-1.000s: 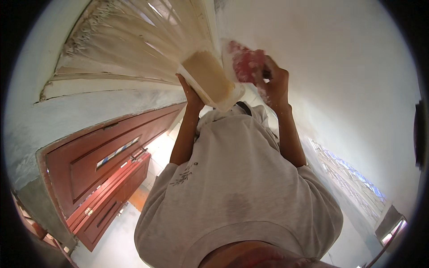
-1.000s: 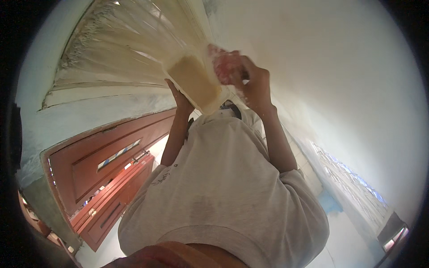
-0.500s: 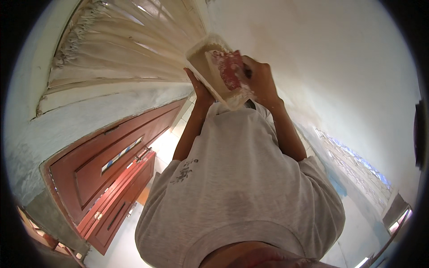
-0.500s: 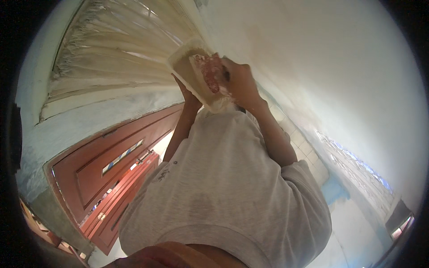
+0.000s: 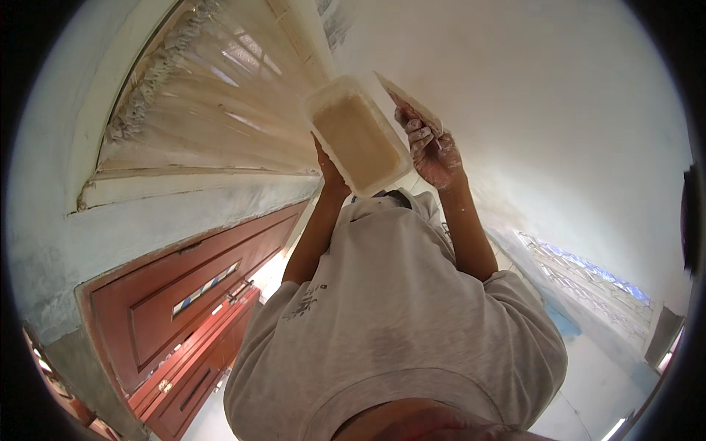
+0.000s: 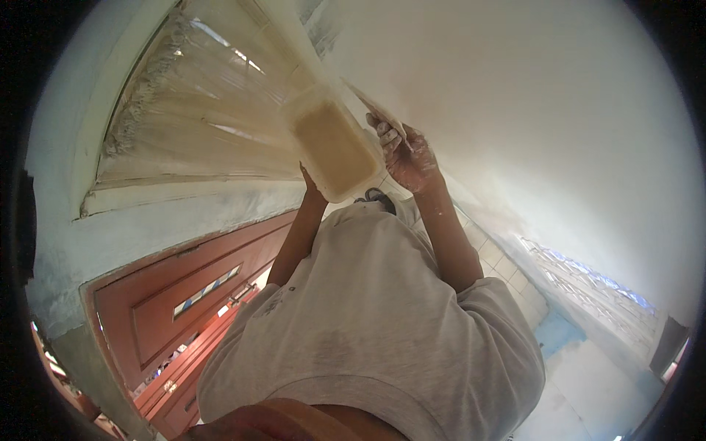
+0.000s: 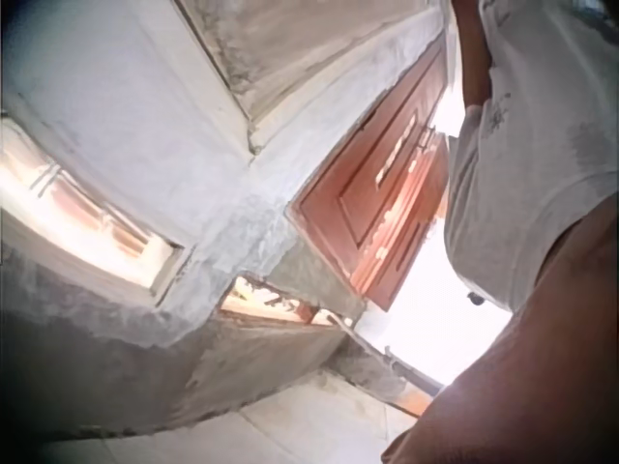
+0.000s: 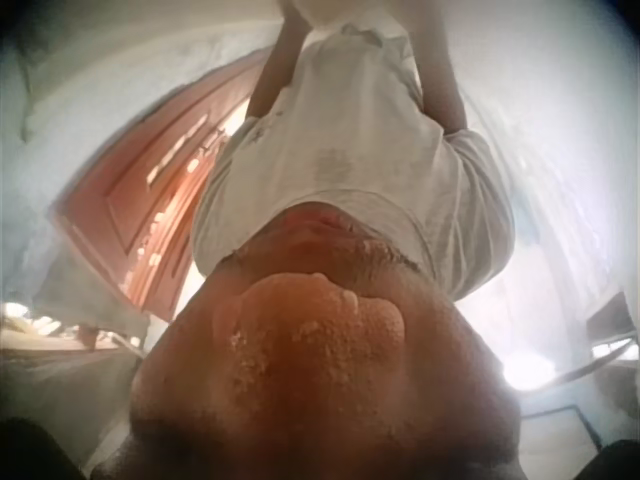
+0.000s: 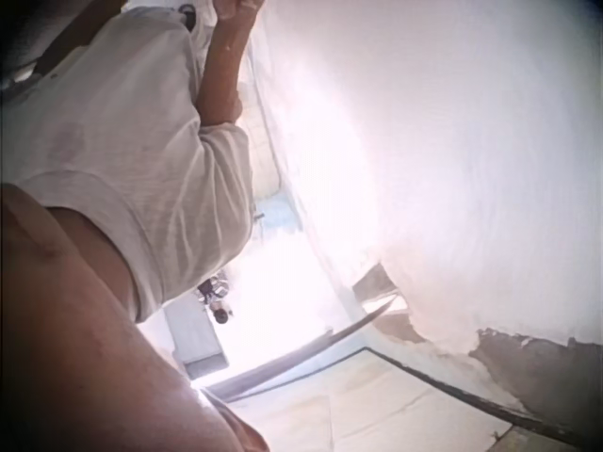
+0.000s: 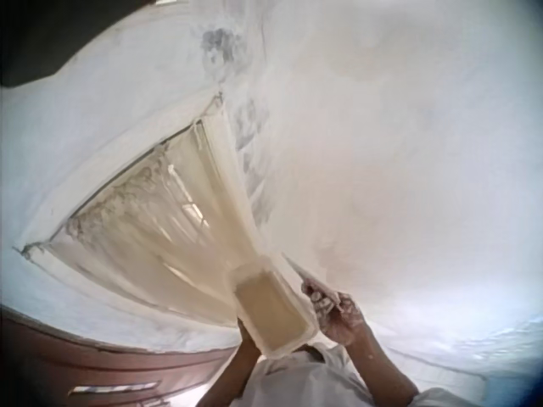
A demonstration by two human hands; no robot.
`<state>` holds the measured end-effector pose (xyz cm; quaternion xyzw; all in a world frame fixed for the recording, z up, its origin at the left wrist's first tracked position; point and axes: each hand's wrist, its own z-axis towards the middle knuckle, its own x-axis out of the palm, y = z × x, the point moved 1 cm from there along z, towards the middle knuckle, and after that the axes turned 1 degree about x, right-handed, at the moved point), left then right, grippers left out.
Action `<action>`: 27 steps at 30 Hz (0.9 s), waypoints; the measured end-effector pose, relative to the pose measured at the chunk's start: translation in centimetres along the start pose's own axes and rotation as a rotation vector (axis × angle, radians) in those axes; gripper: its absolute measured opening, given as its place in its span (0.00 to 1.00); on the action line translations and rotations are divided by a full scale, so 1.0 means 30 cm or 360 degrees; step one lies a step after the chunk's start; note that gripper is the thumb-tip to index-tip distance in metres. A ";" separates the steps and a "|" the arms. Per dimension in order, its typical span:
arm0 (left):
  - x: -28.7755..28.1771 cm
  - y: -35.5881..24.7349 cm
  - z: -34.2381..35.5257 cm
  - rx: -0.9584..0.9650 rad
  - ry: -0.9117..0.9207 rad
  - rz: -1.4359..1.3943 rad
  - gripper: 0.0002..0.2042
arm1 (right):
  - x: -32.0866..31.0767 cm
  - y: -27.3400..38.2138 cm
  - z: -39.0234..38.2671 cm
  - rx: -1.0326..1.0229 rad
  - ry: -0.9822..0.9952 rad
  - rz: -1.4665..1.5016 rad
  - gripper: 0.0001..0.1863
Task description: The person applies a white substance to a wall corner using a spatula while holding a container.
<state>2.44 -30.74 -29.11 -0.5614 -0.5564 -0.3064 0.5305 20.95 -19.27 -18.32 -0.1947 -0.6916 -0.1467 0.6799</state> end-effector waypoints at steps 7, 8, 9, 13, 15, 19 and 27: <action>-0.043 0.028 0.019 0.0012 0.0004 -0.0051 0.35 | -0.011 0.027 0.012 0.0135 0.0231 0.0325 0.42; -0.025 0.023 0.008 0.0043 0.0012 0.0051 0.35 | -0.044 0.065 0.012 -0.0097 -0.0023 -0.0086 0.38; -0.008 0.022 -0.007 0.0079 0.0019 0.0150 0.35 | -0.076 0.102 0.025 -0.0334 -0.0277 -0.0493 0.35; -0.016 0.000 -0.086 0.0283 0.0017 0.0449 0.35 | 0.088 0.134 0.197 -0.0984 -0.0175 -0.1802 0.24; -0.045 -0.005 -0.119 0.0411 -0.0171 0.0515 0.35 | 0.112 0.216 0.342 -0.1268 -0.0336 -0.2203 0.17; -0.079 -0.035 -0.184 0.0535 -0.0265 0.0702 0.34 | 0.126 0.309 0.677 -0.2027 -0.0569 -0.2952 0.16; -0.216 -0.083 -0.289 0.0453 -0.0425 0.0220 0.30 | 0.067 0.109 1.044 -0.2325 -0.0621 -0.2942 0.29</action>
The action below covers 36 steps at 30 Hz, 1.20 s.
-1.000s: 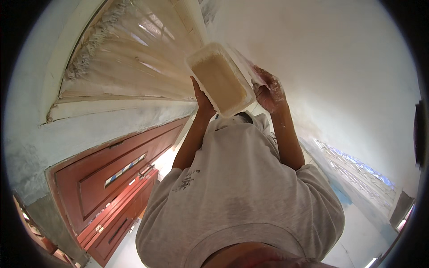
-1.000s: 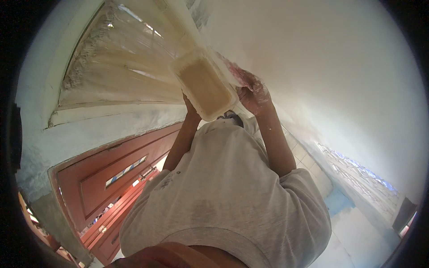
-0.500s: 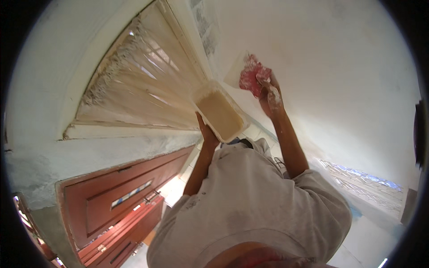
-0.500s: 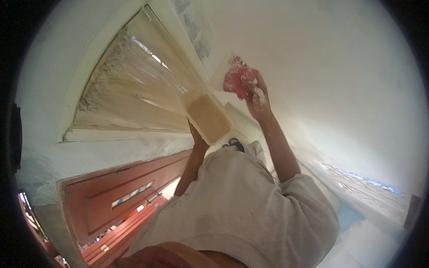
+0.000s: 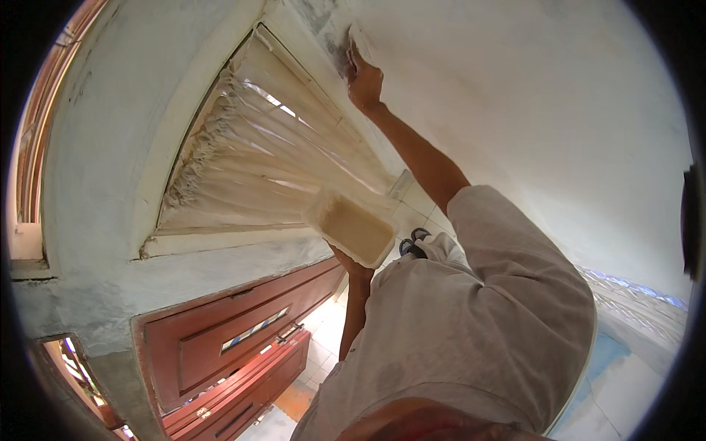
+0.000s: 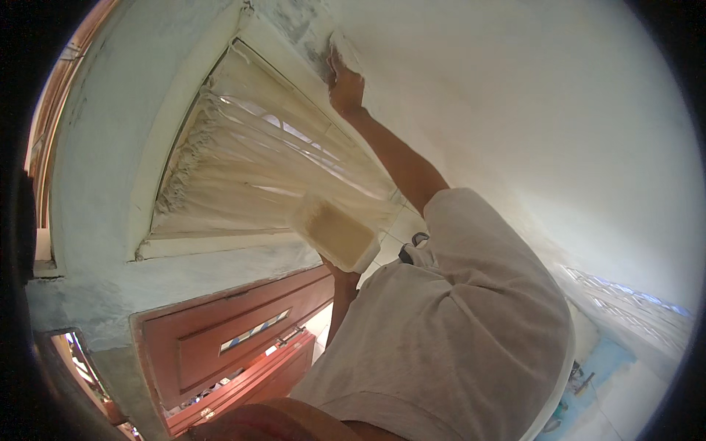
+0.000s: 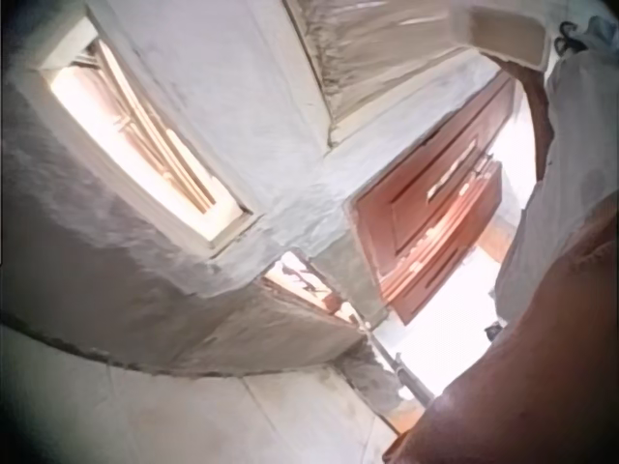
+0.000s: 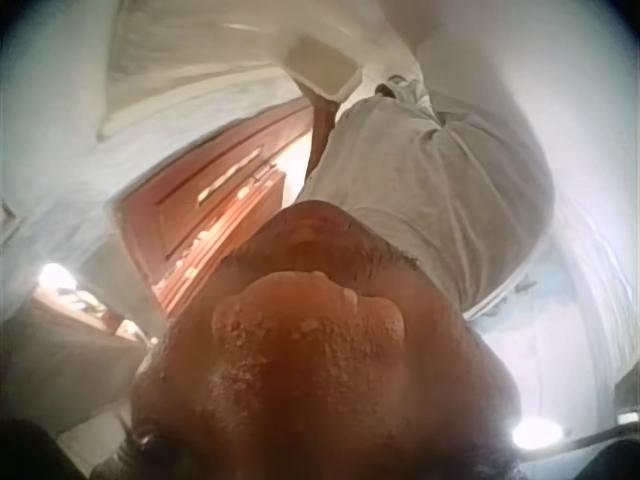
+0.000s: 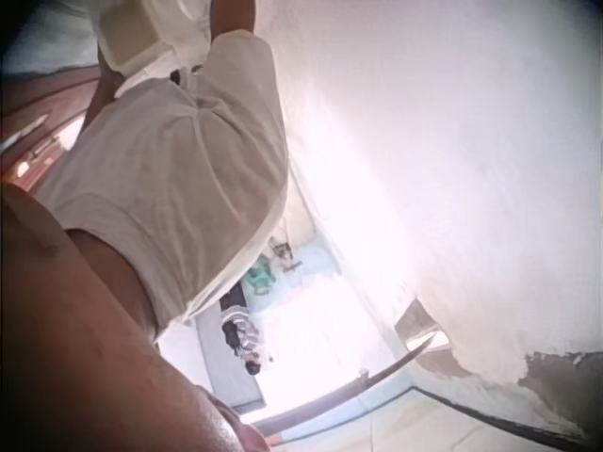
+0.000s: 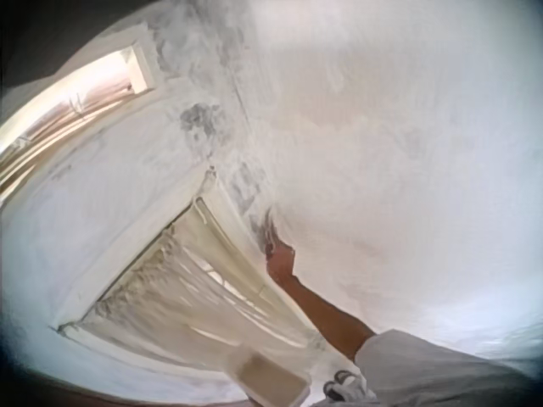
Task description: The person applies a white substance to a wall corner using a spatula while holding a container.
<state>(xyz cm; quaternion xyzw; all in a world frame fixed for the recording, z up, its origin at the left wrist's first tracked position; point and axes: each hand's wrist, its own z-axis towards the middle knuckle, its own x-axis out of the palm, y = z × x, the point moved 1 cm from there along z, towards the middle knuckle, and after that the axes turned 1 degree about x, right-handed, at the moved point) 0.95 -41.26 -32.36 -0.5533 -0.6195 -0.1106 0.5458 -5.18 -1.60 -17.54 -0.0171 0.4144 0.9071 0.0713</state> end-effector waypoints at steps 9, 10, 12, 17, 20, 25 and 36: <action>-0.020 0.016 0.050 0.0058 0.0019 0.0080 0.27 | -0.183 -0.018 -0.096 0.0161 0.0216 0.0129 0.30; -0.040 0.020 0.054 0.0096 0.0029 0.0149 0.27 | -0.187 -0.017 -0.046 0.0166 0.0213 0.0013 0.29; -0.058 0.025 0.066 0.0113 0.0067 0.0196 0.27 | -0.169 -0.049 0.038 0.0202 0.0213 -0.0146 0.28; -0.064 0.024 0.082 0.0058 0.0141 0.0081 0.27 | -0.039 -0.060 0.028 0.0084 0.0069 0.0033 0.28; -0.041 0.021 0.069 0.0054 0.0175 0.0068 0.28 | -0.080 -0.034 -0.042 0.0083 0.0169 0.0066 0.28; -0.019 0.007 0.063 0.0066 0.0174 0.0034 0.28 | -0.182 0.009 -0.049 0.0198 0.0381 0.0038 0.26; 0.011 0.016 0.104 0.0103 0.0237 -0.0046 0.30 | -0.114 0.160 0.027 -0.0006 0.0436 0.0024 0.29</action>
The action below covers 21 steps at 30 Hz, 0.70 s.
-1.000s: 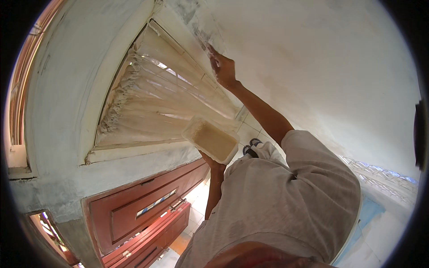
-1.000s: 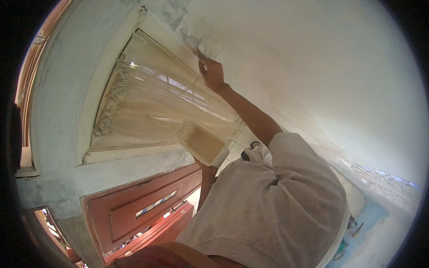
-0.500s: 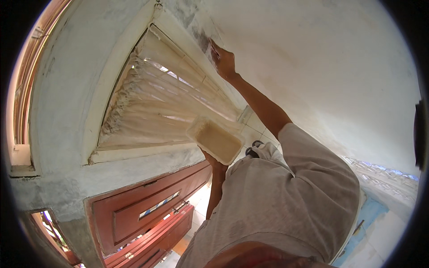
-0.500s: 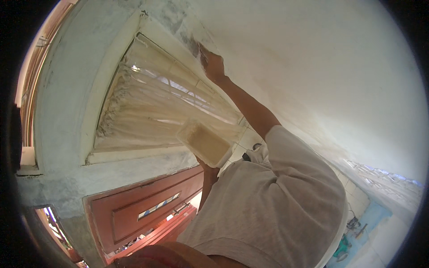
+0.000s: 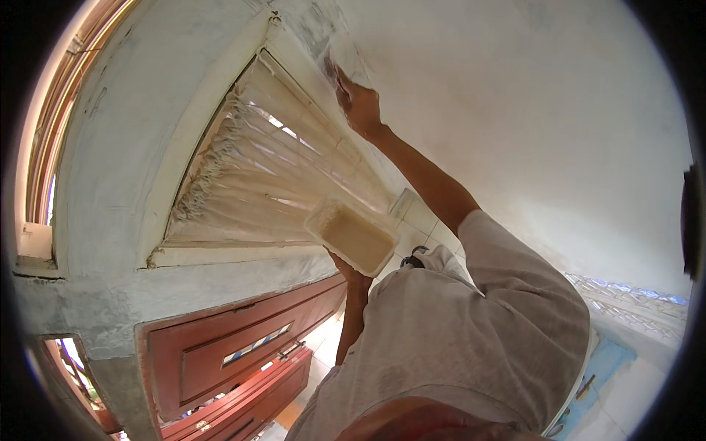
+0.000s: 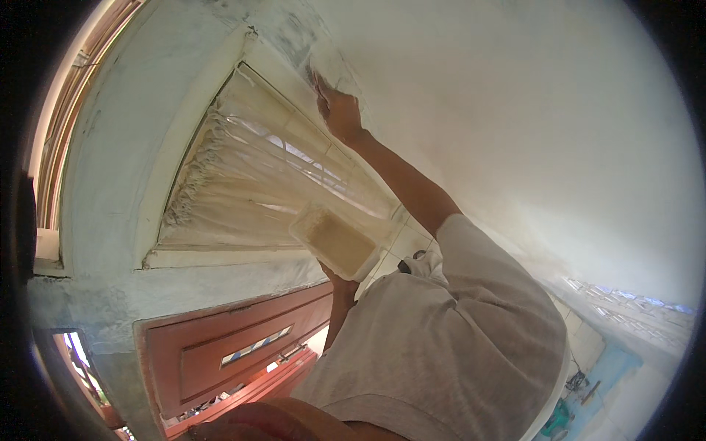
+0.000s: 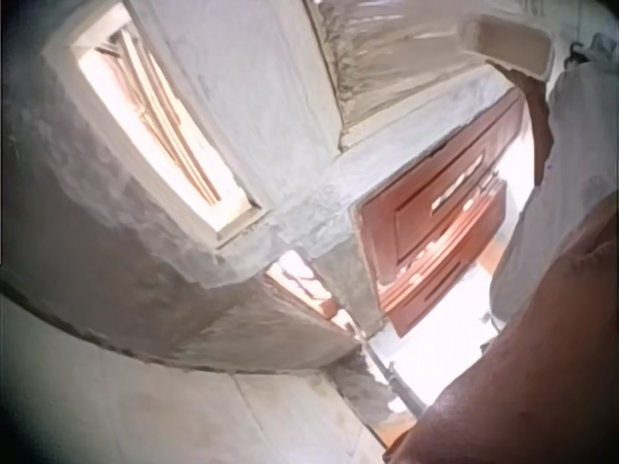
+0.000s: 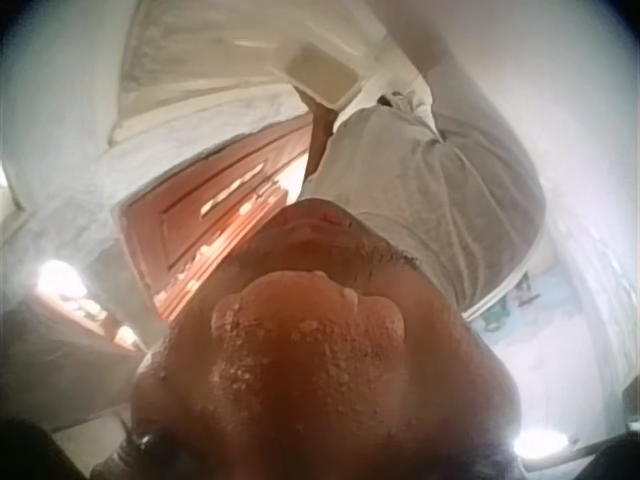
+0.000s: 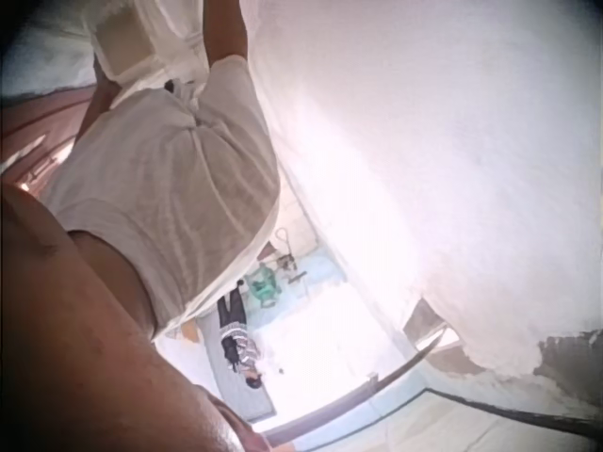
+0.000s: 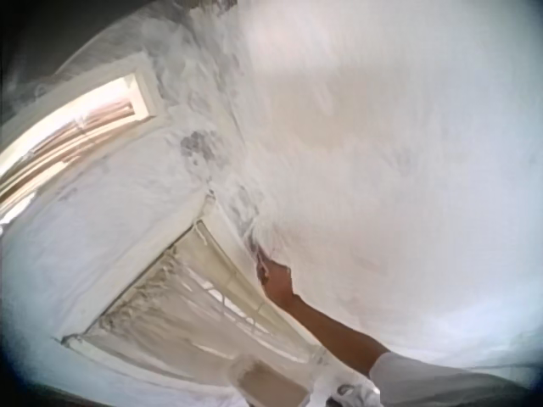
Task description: The person applies a white substance to a wall corner using a spatula while holding a container.
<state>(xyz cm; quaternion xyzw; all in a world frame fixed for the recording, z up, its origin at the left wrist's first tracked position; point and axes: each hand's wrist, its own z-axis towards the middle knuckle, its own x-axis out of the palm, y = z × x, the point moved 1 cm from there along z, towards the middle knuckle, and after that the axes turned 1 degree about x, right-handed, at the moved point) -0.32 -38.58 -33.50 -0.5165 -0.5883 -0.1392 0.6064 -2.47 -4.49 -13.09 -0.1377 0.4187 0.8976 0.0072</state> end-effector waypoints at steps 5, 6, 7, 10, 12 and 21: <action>0.108 -0.019 -0.003 -0.0085 0.0045 -0.0047 0.32 | -0.083 -0.025 0.050 -0.0103 -0.0120 -0.0043 0.29; 0.126 -0.021 -0.006 0.0011 0.0054 0.0202 0.32 | -0.087 -0.021 0.115 -0.0149 -0.0271 -0.0131 0.27; 0.136 -0.019 -0.002 0.0052 0.0065 0.0327 0.32 | -0.093 -0.017 0.174 -0.0191 -0.0427 -0.0225 0.24; 0.153 -0.014 0.011 -0.0095 0.0004 0.0050 0.32 | -0.025 0.032 0.231 -0.0211 -0.0448 -0.0211 0.25; 0.125 -0.014 0.025 -0.0083 -0.0031 0.0037 0.32 | 0.023 0.068 0.203 -0.0191 -0.0349 -0.0226 0.27; 0.129 -0.032 0.013 0.0027 0.0051 0.0133 0.30 | -0.121 0.051 0.180 -0.0107 -0.0302 -0.0237 0.25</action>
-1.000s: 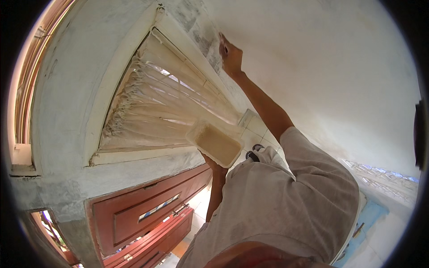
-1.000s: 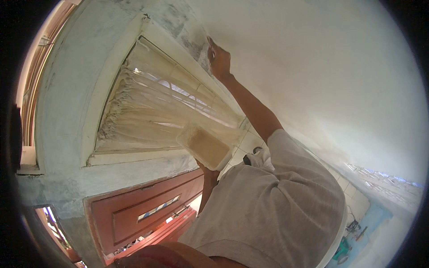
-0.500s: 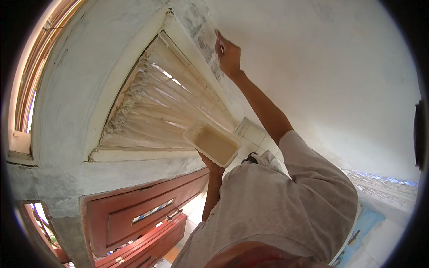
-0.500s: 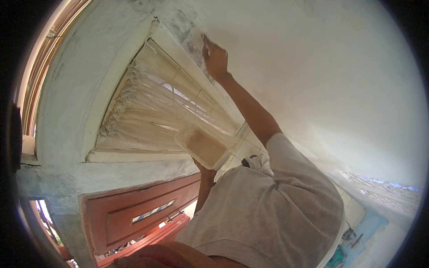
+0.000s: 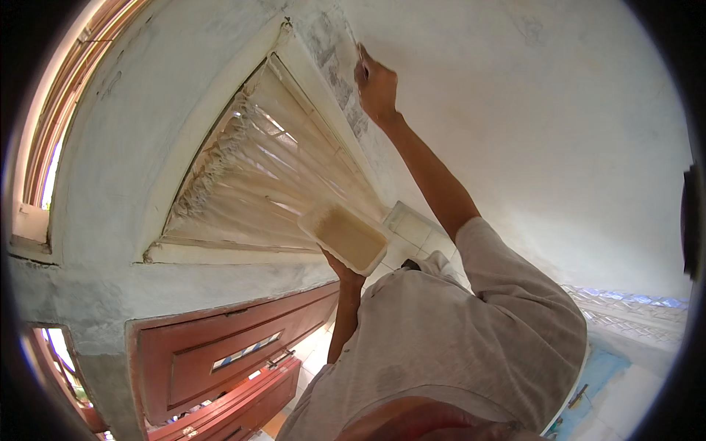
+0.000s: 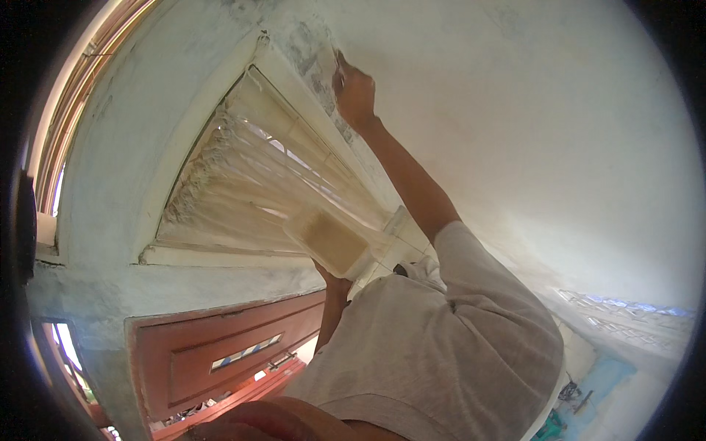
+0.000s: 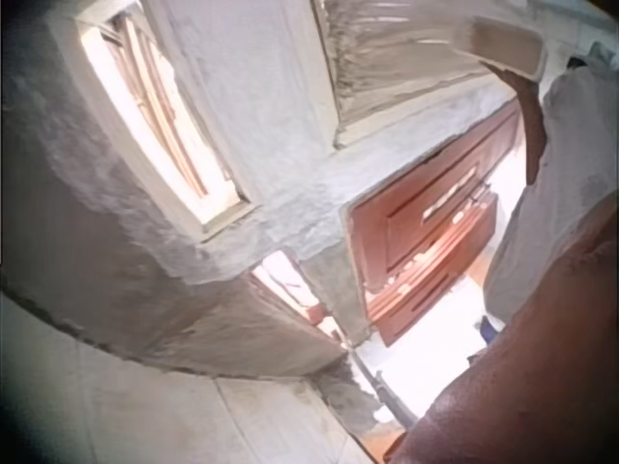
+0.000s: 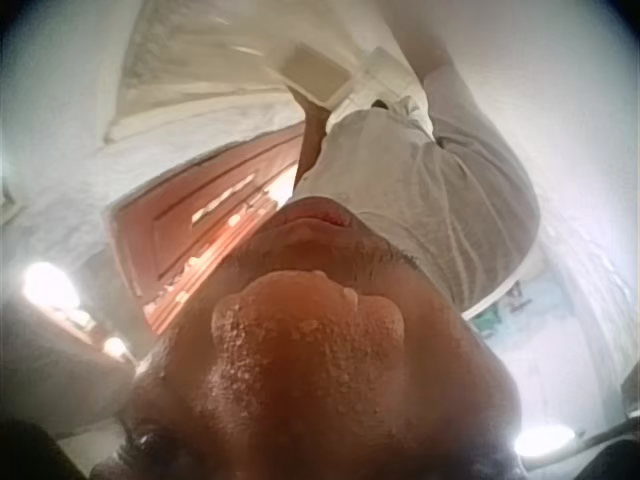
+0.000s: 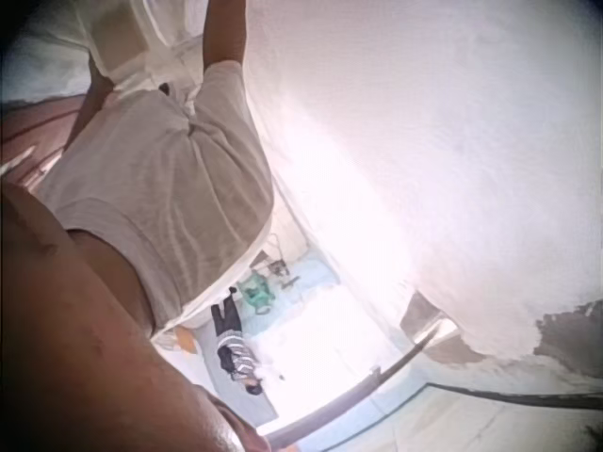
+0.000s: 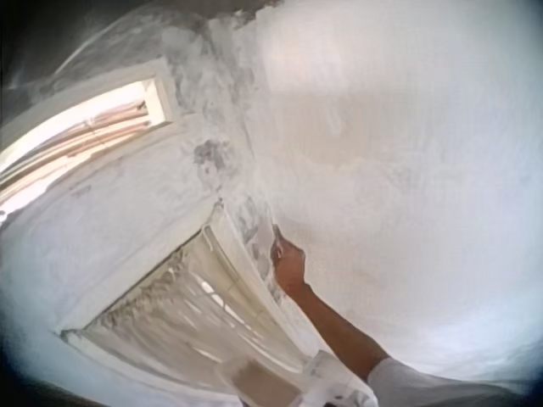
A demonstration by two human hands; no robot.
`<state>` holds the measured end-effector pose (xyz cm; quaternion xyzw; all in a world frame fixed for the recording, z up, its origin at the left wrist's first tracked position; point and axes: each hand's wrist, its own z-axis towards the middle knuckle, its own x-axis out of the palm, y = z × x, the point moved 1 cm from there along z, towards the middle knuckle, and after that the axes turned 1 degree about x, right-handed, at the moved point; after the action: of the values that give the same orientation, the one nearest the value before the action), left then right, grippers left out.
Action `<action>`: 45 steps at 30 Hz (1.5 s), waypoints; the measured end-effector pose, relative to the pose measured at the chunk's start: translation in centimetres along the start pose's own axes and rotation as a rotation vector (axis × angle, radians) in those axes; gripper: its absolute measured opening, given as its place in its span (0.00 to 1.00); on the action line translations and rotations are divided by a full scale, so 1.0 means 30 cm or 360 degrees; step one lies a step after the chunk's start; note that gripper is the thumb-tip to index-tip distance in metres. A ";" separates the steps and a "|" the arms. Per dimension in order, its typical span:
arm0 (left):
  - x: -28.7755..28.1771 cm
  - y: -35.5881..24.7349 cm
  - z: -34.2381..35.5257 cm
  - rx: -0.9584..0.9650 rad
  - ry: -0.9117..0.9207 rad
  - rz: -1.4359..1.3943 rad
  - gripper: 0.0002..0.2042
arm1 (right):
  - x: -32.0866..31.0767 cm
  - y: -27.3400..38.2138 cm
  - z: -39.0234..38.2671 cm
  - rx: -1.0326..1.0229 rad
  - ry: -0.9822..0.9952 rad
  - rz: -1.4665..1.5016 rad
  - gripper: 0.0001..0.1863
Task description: The person applies a white substance to a wall corner using a spatula while holding a container.
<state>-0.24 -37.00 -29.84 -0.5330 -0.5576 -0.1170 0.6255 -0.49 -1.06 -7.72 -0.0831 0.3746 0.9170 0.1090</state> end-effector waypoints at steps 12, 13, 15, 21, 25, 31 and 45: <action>0.022 0.005 0.008 0.0127 -0.0038 0.0336 0.30 | 0.024 0.000 -0.241 -0.0090 0.0184 0.0326 0.25; 0.021 0.000 0.003 0.0180 -0.0078 0.0415 0.31 | 0.018 -0.034 -0.216 -0.0073 0.0079 0.0207 0.24; -0.030 -0.001 0.006 0.0084 -0.0094 0.0174 0.31 | 0.032 -0.086 -0.133 0.0063 -0.0002 0.0083 0.24; -0.005 -0.001 -0.009 -0.0087 -0.0081 -0.0144 0.30 | 0.169 -0.082 -0.166 0.0134 0.0144 0.0023 0.25; -0.114 0.010 -0.013 0.0101 -0.0049 0.0066 0.27 | 0.097 0.004 -0.381 -0.0019 0.0346 0.0368 0.25; -0.171 0.014 -0.037 0.0090 -0.0095 0.0007 0.26 | 0.021 -0.254 -0.361 0.0496 0.0159 0.0048 0.17; -0.119 -0.004 -0.084 0.0016 -0.0198 0.0006 0.27 | 0.099 -0.303 -0.602 0.0374 0.0127 0.0328 0.20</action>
<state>-0.13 -40.67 -32.22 -0.5373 -0.5951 -0.0798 0.5924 0.30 -7.06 -27.23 -0.0671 0.4898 0.8692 0.0083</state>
